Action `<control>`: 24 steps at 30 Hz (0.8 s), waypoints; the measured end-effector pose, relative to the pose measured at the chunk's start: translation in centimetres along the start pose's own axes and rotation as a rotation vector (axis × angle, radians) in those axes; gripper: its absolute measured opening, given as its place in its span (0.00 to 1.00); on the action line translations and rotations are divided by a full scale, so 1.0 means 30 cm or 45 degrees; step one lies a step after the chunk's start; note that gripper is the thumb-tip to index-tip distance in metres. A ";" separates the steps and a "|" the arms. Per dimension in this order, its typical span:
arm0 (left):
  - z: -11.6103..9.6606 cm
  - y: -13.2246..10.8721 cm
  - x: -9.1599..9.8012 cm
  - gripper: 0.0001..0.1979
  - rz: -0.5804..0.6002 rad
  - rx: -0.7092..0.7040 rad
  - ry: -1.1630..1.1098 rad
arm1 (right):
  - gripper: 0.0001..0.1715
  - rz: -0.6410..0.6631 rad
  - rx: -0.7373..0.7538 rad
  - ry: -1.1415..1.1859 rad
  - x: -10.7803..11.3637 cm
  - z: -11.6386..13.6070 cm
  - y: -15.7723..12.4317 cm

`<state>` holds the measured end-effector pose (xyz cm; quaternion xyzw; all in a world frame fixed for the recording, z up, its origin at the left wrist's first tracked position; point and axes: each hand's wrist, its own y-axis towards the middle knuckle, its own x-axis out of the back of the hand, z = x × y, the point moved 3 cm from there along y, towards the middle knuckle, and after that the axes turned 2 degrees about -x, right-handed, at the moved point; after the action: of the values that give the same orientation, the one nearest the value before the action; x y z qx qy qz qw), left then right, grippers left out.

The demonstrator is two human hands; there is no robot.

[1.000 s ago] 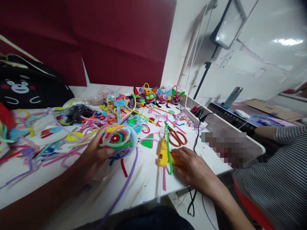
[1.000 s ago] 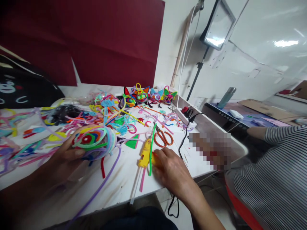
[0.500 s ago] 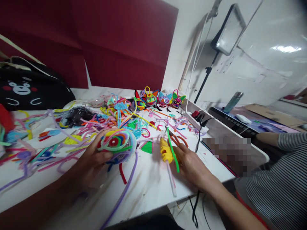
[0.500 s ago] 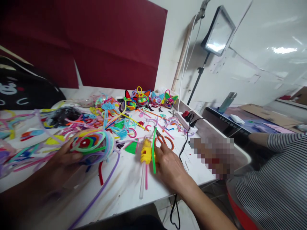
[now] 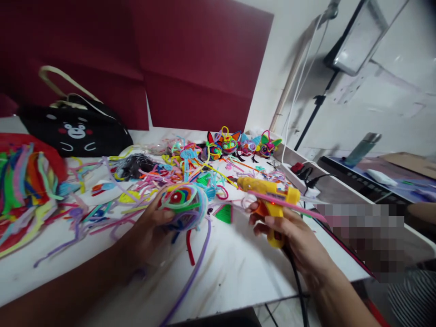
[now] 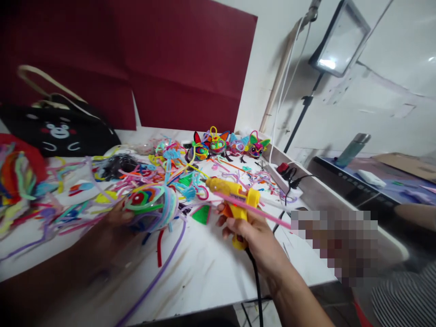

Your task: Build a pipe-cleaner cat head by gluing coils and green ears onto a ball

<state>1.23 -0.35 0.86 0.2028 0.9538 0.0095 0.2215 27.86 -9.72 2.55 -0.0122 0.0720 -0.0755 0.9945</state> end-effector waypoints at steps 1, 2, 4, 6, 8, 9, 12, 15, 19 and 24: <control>-0.003 0.000 -0.005 0.23 -0.004 -0.014 0.000 | 0.17 0.030 -0.004 -0.049 -0.012 -0.012 -0.023; -0.005 0.000 -0.008 0.22 -0.011 -0.023 0.001 | 0.16 0.058 0.009 -0.119 -0.024 -0.025 -0.047; -0.006 -0.002 -0.010 0.23 -0.032 -0.034 -0.004 | 0.17 0.124 0.061 -0.280 -0.052 -0.048 -0.093; -0.007 -0.005 -0.010 0.24 -0.032 -0.032 -0.015 | 0.18 0.117 0.091 -0.361 -0.081 -0.070 -0.133; -0.008 -0.009 -0.009 0.25 -0.005 -0.029 -0.018 | 0.19 -0.007 0.085 -0.365 -0.105 -0.086 -0.166; -0.008 -0.011 -0.007 0.24 0.002 -0.031 -0.012 | 0.19 -0.085 0.072 -0.356 -0.115 -0.093 -0.182; -0.004 -0.015 0.006 0.26 -0.011 -0.047 0.013 | 0.14 -0.224 0.057 -0.330 -0.140 -0.109 -0.217; 0.000 -0.017 0.018 0.28 -0.016 -0.078 0.009 | 0.09 -0.194 0.128 -0.344 -0.154 -0.111 -0.231; -0.004 -0.020 0.016 0.24 0.090 -0.150 -0.003 | 0.08 -0.048 0.342 -0.507 -0.160 -0.097 -0.221; -0.004 -0.022 0.015 0.36 0.252 -0.217 -0.058 | 0.05 -0.058 0.741 -0.719 -0.174 -0.056 -0.217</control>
<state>0.55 -0.78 0.69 0.2766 0.9196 0.1077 0.2574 21.54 -15.37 1.87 0.2480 -0.2286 -0.1083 0.9351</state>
